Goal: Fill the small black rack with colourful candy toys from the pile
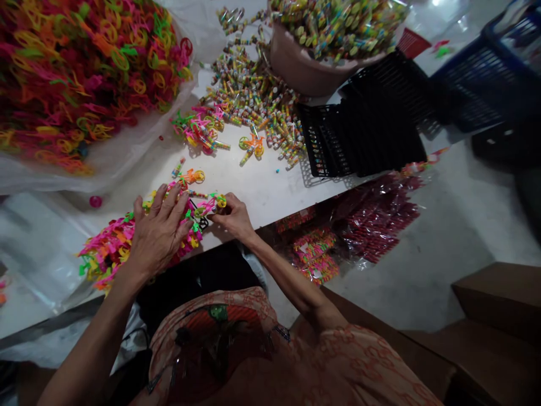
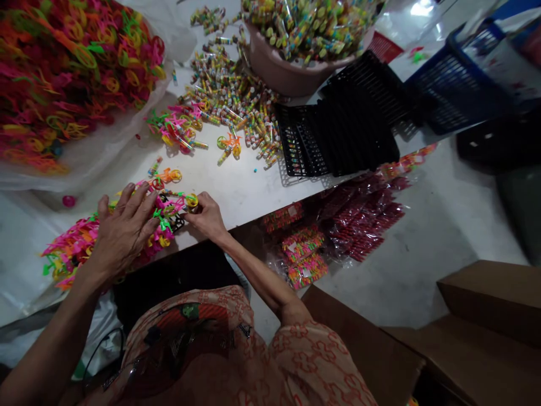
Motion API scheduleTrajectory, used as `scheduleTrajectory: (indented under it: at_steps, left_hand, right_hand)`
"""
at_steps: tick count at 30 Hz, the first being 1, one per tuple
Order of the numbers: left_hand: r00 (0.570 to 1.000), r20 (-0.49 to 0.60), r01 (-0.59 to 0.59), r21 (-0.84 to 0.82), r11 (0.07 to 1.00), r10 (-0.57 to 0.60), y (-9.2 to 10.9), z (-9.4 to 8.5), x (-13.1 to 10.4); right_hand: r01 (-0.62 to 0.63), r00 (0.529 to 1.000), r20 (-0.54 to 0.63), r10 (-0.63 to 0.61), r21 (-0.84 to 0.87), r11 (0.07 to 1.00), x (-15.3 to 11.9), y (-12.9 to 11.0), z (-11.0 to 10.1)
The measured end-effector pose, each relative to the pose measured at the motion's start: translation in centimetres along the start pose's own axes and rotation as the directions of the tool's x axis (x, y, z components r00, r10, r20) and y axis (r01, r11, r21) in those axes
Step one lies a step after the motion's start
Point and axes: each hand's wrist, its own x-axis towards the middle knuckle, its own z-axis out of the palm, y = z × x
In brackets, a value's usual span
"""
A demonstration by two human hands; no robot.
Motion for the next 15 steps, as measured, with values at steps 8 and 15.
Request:
scheduleTrajectory:
  at_steps: [8,15]
  left_hand:
    - [0.981,-0.189,-0.076,-0.156,0.985,0.045,0.7,-1.0,0.0]
    - [0.969,-0.244,-0.050,-0.282,0.958,-0.021,1.0,-1.0,0.3]
  right_hand:
    - [0.123,0.985,0.110,-0.137,0.126,0.984,-1.4,-2.5,-0.7]
    - [0.124,0.992,0.008,-0.125,0.078,0.989,-1.2,-1.0,-0.5]
